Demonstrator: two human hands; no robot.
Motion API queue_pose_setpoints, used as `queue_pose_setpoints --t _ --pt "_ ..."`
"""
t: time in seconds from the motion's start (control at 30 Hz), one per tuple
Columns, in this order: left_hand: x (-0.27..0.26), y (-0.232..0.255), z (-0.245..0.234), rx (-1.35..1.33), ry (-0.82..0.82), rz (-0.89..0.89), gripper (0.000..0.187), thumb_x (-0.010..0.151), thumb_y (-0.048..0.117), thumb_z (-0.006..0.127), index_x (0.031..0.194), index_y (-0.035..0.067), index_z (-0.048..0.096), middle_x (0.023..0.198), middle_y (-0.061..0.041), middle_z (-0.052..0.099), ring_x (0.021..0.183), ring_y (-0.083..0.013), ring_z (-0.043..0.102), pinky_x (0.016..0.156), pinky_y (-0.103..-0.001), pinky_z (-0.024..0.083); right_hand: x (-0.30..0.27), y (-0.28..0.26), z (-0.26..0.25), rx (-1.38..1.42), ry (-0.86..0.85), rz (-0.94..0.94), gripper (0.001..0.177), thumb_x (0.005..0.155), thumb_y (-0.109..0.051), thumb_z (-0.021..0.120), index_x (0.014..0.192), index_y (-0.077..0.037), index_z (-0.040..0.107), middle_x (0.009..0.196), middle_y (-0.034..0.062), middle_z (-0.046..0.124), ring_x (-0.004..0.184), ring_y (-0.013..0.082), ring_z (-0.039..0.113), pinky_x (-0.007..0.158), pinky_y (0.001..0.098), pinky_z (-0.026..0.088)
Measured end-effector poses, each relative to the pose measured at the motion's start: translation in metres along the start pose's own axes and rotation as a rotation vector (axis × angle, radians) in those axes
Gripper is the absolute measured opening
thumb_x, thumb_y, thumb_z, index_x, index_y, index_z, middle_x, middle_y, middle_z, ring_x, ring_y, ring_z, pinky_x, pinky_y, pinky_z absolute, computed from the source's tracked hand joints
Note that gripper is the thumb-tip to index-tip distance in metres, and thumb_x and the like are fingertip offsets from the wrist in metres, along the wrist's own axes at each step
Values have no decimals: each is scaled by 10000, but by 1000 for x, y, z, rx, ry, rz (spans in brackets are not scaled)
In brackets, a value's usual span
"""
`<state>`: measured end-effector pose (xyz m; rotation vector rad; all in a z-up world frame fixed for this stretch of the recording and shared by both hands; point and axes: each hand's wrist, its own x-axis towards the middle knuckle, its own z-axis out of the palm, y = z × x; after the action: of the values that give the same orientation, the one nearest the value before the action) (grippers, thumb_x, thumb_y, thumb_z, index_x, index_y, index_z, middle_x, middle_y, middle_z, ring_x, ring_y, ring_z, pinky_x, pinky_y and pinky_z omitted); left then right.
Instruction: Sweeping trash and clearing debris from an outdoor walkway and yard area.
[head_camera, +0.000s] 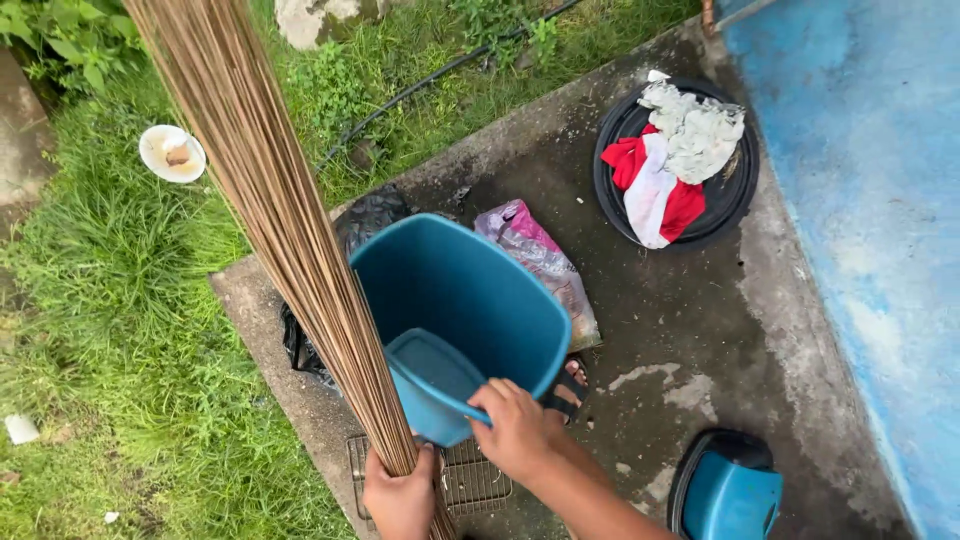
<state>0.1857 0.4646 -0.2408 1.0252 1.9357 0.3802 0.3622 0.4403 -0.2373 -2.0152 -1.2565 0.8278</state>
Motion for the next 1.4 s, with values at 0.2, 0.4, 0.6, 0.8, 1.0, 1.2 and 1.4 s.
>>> queue_pose_setpoints --t 0.2,0.4,0.6,0.8,1.0,1.2,1.4 --pt "0 4 3 -26 -2 143 352 732 100 793 1063 42 685 838 -94 781 702 -170 751 683 -321 572 -17 12 -67 -157 158 -53 162 719 -99 743 849 -109 647 839 86 627 859 323 628 749 463 498" --pt "-8 27 17 22 -108 67 368 752 130 769 1105 73 679 821 -76 787 705 -179 754 701 -332 572 81 55 -152 -311 330 -164 75 786 -140 714 845 -130 669 863 84 638 884 305 633 799 447 492" --pt "-8 34 43 94 -113 60 439 714 190 790 1110 64 649 815 -114 764 703 -228 735 705 -371 573 177 86 -189 -413 440 -238 156 829 -136 777 862 -97 630 869 81 617 886 321 612 785 468 432" --pt "-3 42 73 230 -195 32 354 727 206 785 1034 56 691 814 -135 768 741 -247 769 755 -373 581 191 181 -156 -590 386 -120 194 788 -72 784 910 -140 649 917 70 612 956 320 604 816 462 444" --pt "-13 0 84 187 -240 -17 360 736 222 769 1037 44 687 836 -129 796 767 -256 784 771 -361 587 165 240 -149 -677 293 81 282 686 -52 779 916 -167 662 940 50 627 974 305 605 873 460 467" --pt "-3 -18 89 190 -200 -2 483 667 182 804 1127 71 704 868 -132 801 818 -248 780 798 -365 575 134 201 -118 -583 291 -163 175 777 -237 795 876 -186 660 943 44 628 911 311 619 825 487 455" --pt "17 -18 94 330 -229 -188 478 684 166 784 1141 63 691 825 -152 792 727 -262 789 751 -374 609 159 253 5 -358 -310 196 356 779 -338 784 1094 -197 695 1352 60 599 1206 321 618 1017 490 458"
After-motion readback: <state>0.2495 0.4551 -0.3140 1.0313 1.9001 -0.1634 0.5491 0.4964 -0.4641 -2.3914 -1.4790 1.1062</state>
